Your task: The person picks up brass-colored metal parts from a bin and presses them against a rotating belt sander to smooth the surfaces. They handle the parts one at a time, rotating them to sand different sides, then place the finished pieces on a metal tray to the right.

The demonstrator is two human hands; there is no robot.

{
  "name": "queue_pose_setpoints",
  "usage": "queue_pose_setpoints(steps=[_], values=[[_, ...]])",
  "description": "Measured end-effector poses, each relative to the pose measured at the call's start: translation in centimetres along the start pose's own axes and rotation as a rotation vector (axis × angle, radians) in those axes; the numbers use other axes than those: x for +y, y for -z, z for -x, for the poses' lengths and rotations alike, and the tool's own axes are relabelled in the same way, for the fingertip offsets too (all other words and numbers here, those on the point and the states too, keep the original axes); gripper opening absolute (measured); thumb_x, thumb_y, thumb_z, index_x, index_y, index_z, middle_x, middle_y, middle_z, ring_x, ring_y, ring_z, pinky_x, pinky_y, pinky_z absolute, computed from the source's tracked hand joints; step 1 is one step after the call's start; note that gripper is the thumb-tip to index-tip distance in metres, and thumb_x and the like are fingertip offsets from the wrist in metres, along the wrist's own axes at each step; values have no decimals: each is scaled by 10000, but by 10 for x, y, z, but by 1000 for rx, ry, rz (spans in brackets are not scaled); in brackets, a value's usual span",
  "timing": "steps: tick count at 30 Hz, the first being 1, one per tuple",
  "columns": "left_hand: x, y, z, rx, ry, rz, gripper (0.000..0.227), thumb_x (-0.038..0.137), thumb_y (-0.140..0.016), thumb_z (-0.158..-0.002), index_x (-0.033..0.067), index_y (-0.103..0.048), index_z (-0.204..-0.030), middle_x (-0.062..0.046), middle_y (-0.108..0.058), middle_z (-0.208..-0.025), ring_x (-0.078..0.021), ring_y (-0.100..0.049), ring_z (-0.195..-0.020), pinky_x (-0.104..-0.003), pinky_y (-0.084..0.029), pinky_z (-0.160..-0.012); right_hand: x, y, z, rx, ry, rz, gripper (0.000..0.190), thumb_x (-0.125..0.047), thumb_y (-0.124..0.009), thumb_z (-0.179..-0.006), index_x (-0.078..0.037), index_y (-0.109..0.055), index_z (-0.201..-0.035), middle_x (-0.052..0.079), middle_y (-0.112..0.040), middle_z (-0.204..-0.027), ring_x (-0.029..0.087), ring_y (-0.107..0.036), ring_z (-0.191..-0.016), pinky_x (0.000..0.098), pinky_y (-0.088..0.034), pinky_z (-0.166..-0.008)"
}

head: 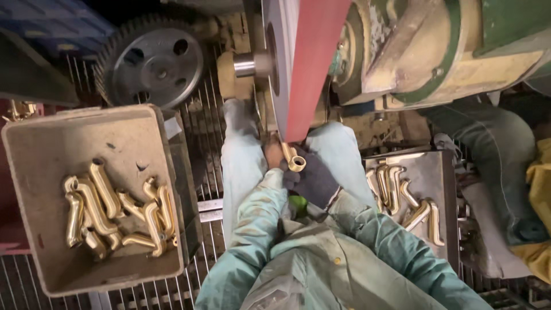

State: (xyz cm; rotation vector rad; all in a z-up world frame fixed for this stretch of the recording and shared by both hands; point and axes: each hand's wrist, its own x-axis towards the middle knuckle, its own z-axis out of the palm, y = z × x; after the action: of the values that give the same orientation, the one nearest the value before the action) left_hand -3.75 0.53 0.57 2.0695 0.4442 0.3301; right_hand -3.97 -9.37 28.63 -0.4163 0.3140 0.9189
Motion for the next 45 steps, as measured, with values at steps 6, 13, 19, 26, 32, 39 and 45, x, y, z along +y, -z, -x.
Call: queue_pose_setpoints(steps=[6, 13, 19, 26, 32, 39, 45], values=[[-9, -6, -11, 59, -153, -134, 249, 233, -694, -828, 48, -625, -980, -202, -648, -913, -430, -639, -828, -491, -511, -721, -1, 1, -7, -33, -2, -16, 199, -199, -574, -992, -123, -543, -1173, 24, -546, -885, 119, -503, -690, 315, -442, -711], [-14, -8, -10, 22, 208, 2, 208, 211, -629, -881, 25, -644, -972, -180, -665, -882, -377, -643, -783, -457, -520, -697, -9, 6, -32, 108, 92, 548, 183, -125, -594, -909, -143, -529, -1079, 12, -547, -889, 127, -486, -695, 350, -434, -685], [-5, -7, -20, 58, 262, 167, 211, 192, -573, -927, 4, -660, -966, -161, -680, -855, -333, -646, -743, -428, -527, -676, -9, -3, -31, 325, 125, 1402, 73, -144, -562, -904, -128, -530, -968, 37, -562, -775, 122, -562, -667, 373, -489, -619], [43, 17, -12, 129, 517, 794, 256, 170, -507, -981, -19, -678, -959, -139, -697, -824, -281, -650, -698, -393, -536, -652, 2, -3, 3, -33, -34, -86, 181, -257, -547, -1009, -145, -560, -1150, 26, -563, -898, 112, -488, -696, 326, -426, -727], [57, 25, -19, 146, 799, 961, 268, 184, -475, -1010, -3, -648, -925, -154, -629, -711, -306, -570, -555, -438, -468, -527, 2, 2, -1, -94, -13, -73, 213, -266, -531, -1048, -127, -565, -1205, 17, -543, -907, 111, -477, -707, 318, -410, -740], [-9, -9, -22, 179, 359, 248, 291, 159, -493, -1017, -38, -700, -965, -160, -701, -859, -269, -634, -732, -402, -508, -701, -8, 14, -31, 26, 33, -112, 204, -318, -522, -1021, -119, -549, -1056, 10, -499, -850, 127, -469, -703, 334, -416, -712], [-8, -8, -32, 191, 396, 302, 296, 172, -500, -1004, -53, -692, -994, -189, -711, -879, -321, -644, -759, -429, -513, -726, -6, 14, -36, 37, 132, 322, 82, -174, -585, -1028, -142, -521, -1067, -6, -459, -848, 120, -449, -715, 354, -415, -703]])
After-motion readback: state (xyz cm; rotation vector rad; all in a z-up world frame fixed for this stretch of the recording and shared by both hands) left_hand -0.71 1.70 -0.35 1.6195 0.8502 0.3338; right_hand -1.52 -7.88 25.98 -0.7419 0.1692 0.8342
